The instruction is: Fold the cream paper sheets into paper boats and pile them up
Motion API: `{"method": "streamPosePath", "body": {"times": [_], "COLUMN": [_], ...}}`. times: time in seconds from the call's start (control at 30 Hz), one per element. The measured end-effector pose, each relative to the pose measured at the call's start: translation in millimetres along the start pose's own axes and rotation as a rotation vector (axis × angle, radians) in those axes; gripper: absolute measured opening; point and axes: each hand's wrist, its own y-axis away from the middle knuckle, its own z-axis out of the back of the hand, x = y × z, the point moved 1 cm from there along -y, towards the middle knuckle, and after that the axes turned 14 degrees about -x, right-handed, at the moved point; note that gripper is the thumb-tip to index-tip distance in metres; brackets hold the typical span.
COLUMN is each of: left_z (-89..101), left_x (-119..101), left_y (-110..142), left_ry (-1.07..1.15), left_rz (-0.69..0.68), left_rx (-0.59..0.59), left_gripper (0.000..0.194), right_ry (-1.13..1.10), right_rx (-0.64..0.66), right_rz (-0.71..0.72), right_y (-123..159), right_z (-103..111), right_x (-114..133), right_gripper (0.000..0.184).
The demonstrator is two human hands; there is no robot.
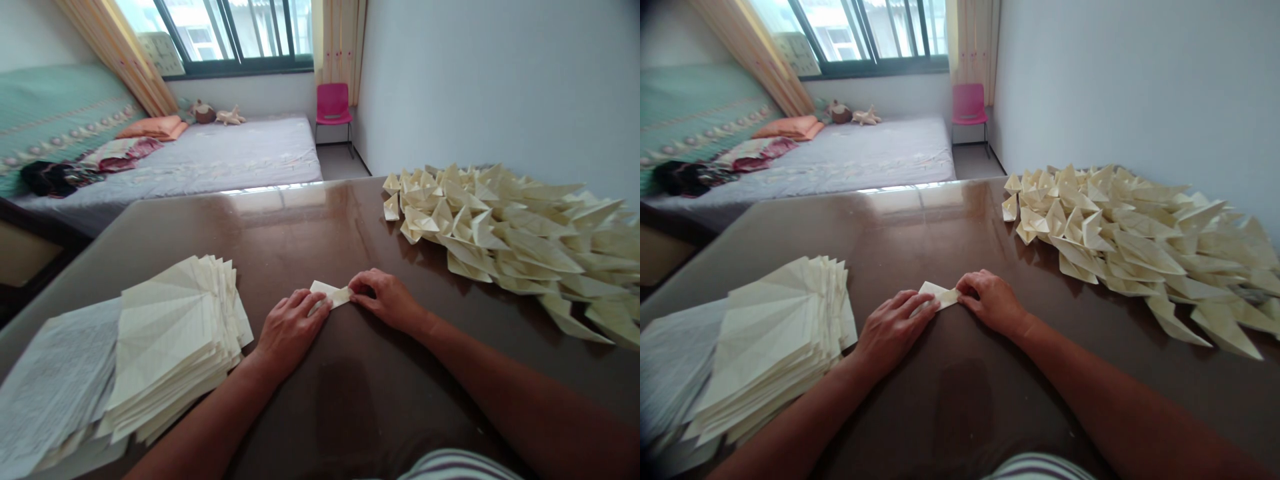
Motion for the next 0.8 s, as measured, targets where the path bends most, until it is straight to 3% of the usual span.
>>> {"method": "streamPosePath", "body": {"times": [0.17,0.37,0.57,0.8], "left_z": [-0.7,-0.8,-0.8,-1.2], "left_x": [-1.0,-2.3,-2.4,-3.0], "left_y": [0.4,1.0,1.3,0.9], "left_ry": [-0.016,-0.022,-0.013,-0.017], "left_rz": [0.009,0.012,0.015,0.008], "left_rx": [0.033,0.048,0.048,0.027], "left_gripper": [0.027,0.027,0.027,0.026], "right_ry": [-0.009,-0.038,-0.019,-0.036], "right_rx": [-0.01,0.042,0.047,0.014], "right_rz": [0.062,-0.015,-0.079,-0.043], "right_y": [-1.6,-0.9,0.0,0.7], "right_z": [2.6,4.0,1.2,-1.9], "right_x": [1.4,2.3,1.1,1.9], "right_gripper": [0.005,0.003,0.025,0.011]}}
